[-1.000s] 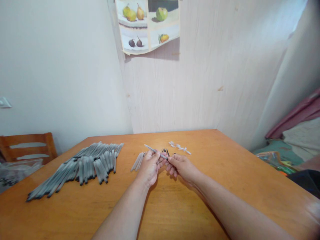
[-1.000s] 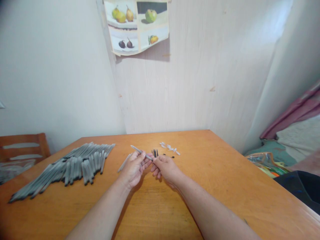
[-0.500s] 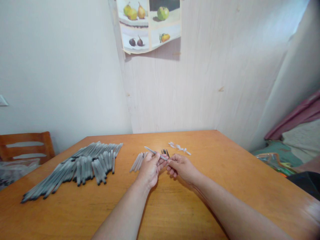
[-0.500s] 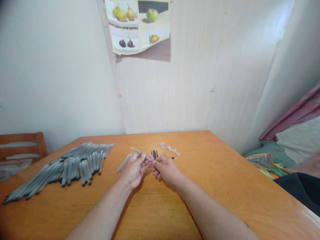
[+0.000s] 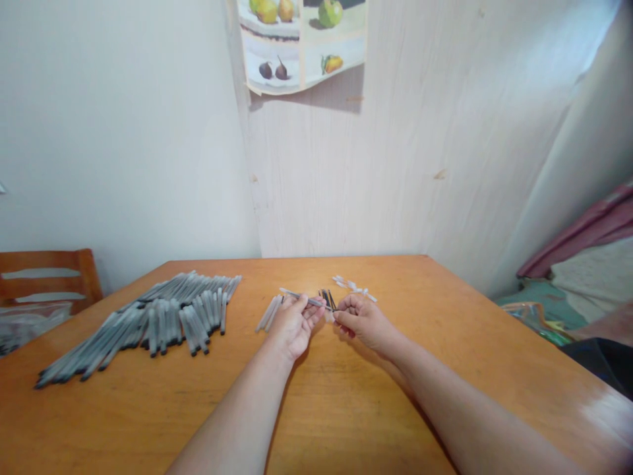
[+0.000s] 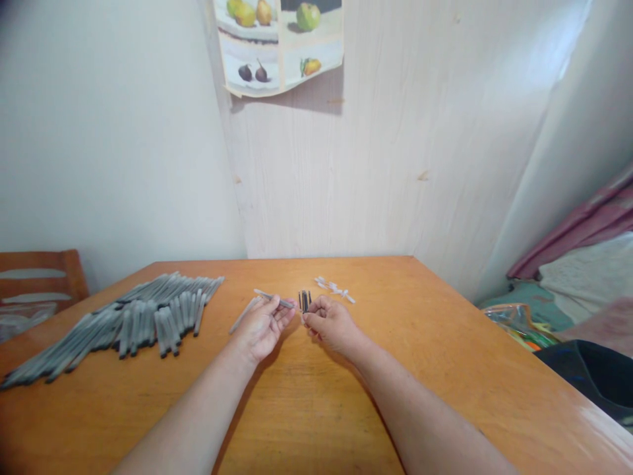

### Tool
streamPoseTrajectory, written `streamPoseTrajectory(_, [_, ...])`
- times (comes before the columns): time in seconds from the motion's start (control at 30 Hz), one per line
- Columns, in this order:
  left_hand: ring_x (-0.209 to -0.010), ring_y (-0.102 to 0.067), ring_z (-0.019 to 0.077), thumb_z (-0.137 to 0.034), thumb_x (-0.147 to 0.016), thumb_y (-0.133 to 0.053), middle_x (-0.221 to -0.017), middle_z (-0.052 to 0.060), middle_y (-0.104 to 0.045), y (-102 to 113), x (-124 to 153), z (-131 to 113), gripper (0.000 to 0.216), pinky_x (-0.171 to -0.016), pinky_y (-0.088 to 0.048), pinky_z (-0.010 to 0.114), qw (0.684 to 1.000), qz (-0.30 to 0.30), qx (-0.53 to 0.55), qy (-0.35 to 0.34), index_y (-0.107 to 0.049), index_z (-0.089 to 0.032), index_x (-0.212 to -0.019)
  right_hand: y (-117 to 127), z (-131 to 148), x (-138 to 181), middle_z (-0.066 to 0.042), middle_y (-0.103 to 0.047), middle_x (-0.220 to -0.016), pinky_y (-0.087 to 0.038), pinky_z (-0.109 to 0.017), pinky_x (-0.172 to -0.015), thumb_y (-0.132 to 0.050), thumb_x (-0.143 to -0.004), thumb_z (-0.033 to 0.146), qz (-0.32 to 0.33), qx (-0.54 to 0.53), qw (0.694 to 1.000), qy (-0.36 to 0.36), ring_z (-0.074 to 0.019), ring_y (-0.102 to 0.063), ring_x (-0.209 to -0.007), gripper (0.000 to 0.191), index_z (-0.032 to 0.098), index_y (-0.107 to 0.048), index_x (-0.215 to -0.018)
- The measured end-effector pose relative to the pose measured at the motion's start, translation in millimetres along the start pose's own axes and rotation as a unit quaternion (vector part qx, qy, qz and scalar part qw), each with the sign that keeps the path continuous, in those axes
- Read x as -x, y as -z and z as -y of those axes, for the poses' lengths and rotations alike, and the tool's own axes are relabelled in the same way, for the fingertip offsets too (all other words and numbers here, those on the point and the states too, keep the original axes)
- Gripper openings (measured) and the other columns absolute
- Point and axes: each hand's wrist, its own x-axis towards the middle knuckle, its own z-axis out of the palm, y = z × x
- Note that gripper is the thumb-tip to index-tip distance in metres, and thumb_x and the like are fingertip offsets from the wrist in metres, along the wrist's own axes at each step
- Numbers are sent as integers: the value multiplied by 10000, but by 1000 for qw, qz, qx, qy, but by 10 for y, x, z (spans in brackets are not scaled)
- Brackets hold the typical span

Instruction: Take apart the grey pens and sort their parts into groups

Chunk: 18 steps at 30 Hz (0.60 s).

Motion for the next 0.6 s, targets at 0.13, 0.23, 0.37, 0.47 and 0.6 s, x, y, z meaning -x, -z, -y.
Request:
streamPoseTrajectory(0.13, [-700, -703, 138, -107, -917, -530, -767, 85, -710, 25, -31, -56, 107, -691, -591, 256, 1000, -15, 17, -12, -539, -141, -816, 228, 4, -77, 12, -612, -607, -368, -217, -452, -652, -751, 357, -35, 30, 999, -2, -104, -516, -487, 195, 198, -540, -769])
streamPoseTrajectory(0.23, [-719, -708, 147, -110, -923, -521, -777, 101, -711, 73, -82, -65, 129, -693, -594, 260, 999, -19, 22, -15, -549, -130, -799, 504, -74, -172, 2, -617, -637, -348, -226, -466, -622, -772, 365, -88, 103, 991, -16, -112, -510, -514, 181, 192, -568, -785])
streamPoseTrajectory(0.37, [-725, -712, 156, -123, -924, -527, -776, 113, -710, 117, -125, -57, 138, -693, -595, 263, 1000, -14, 20, -18, -549, -128, -788, 806, -225, -266, 3, -581, -614, -315, -238, -523, -639, -735, 296, -130, 324, 937, 10, -124, -494, -575, 115, 186, -624, -705])
streamPoseTrajectory(0.47, [-714, -712, 160, -127, -923, -532, -768, 112, -711, 128, -131, -50, 130, -680, -597, 266, 1000, -13, 14, -19, -537, -138, -794, 894, -294, -272, -11, -610, -635, -303, -249, -539, -638, -729, 278, -109, 408, 906, -3, -138, -513, -596, 91, 194, -673, -735])
streamPoseTrajectory(0.6, [-714, -716, 163, -129, -924, -534, -770, 108, -713, 145, -139, -37, 120, -672, -600, 272, 1000, -8, 9, -21, -528, -145, -806, 910, -309, -251, -29, -651, -678, -290, -253, -538, -655, -723, 277, -93, 441, 891, -50, -145, -530, -604, 89, 198, -694, -736])
